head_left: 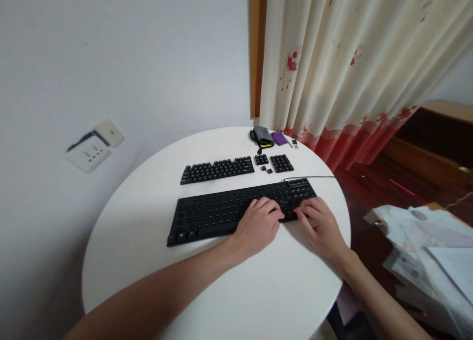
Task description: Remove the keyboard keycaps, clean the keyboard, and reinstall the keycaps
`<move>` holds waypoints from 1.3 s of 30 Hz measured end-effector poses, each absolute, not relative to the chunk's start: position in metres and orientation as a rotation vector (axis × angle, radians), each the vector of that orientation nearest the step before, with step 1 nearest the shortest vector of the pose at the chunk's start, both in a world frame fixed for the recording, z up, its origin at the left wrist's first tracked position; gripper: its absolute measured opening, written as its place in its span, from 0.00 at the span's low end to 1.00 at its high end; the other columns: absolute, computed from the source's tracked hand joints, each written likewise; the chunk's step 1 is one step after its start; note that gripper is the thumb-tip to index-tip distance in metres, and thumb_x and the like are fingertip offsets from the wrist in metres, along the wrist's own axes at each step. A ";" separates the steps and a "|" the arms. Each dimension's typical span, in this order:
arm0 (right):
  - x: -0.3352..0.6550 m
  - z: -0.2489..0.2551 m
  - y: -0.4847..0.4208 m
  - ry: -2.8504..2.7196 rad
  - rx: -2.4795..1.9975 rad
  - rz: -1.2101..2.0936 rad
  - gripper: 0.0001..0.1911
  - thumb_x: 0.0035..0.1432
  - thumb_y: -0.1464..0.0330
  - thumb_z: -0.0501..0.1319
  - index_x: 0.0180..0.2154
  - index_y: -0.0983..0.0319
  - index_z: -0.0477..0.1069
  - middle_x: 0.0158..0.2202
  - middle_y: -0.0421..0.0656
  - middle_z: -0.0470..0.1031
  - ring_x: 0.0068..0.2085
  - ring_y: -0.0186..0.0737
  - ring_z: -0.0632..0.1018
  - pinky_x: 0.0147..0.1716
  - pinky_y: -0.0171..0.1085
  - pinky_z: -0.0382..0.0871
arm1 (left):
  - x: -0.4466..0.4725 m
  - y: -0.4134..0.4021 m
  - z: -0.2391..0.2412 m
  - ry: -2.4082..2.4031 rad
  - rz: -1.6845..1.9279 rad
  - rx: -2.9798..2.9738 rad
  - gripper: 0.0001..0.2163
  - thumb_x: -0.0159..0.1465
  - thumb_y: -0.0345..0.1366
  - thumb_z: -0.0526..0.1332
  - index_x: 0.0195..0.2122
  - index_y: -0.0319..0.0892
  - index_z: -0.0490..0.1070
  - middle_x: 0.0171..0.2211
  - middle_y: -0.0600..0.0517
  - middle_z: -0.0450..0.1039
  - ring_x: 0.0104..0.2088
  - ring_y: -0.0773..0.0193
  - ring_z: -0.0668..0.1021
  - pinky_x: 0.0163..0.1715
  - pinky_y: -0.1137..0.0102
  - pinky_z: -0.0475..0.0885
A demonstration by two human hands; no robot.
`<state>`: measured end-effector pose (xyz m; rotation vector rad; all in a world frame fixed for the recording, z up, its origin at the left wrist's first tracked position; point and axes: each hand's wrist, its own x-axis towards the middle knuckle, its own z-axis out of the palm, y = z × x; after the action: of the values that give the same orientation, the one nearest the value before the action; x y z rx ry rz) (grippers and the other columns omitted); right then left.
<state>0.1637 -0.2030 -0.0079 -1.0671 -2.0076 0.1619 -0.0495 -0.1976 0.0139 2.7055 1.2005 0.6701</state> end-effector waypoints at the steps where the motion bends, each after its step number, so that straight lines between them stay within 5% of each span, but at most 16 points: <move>1: 0.164 -0.008 -0.203 -1.990 -1.072 0.167 0.06 0.65 0.73 0.58 0.38 0.60 0.74 0.36 0.46 0.73 0.41 0.46 0.72 0.40 0.47 0.68 | -0.049 -0.198 0.014 1.202 0.667 2.706 0.09 0.67 0.28 0.58 0.42 0.43 0.77 0.44 0.52 0.76 0.47 0.59 0.72 0.46 0.61 0.66; 13: 0.162 0.022 -0.171 -1.926 -1.157 0.074 0.07 0.64 0.71 0.60 0.41 0.59 0.76 0.40 0.45 0.77 0.42 0.48 0.73 0.43 0.47 0.68 | -0.069 -0.134 0.050 1.561 1.007 2.562 0.08 0.65 0.33 0.63 0.44 0.44 0.78 0.44 0.51 0.79 0.46 0.57 0.74 0.49 0.61 0.69; 23: 0.119 0.047 -0.064 -2.409 -1.428 -0.131 0.13 0.66 0.70 0.58 0.43 0.56 0.81 0.47 0.49 0.76 0.50 0.50 0.69 0.44 0.45 0.57 | -0.062 -0.049 0.040 1.906 0.584 2.486 0.10 0.64 0.38 0.64 0.45 0.47 0.81 0.41 0.48 0.81 0.48 0.52 0.74 0.49 0.62 0.70; 39: 0.106 0.024 -0.049 -2.512 -1.304 -0.063 0.11 0.61 0.75 0.61 0.40 0.61 0.81 0.38 0.52 0.80 0.48 0.50 0.72 0.47 0.45 0.55 | -0.052 -0.055 0.030 1.809 0.510 2.605 0.11 0.64 0.30 0.61 0.41 0.45 0.83 0.35 0.42 0.77 0.47 0.51 0.75 0.49 0.60 0.69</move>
<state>0.1063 -0.0487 0.0235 -1.3043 -2.5119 -0.0633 -0.0522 -0.0547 0.0305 2.6052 1.8094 0.5098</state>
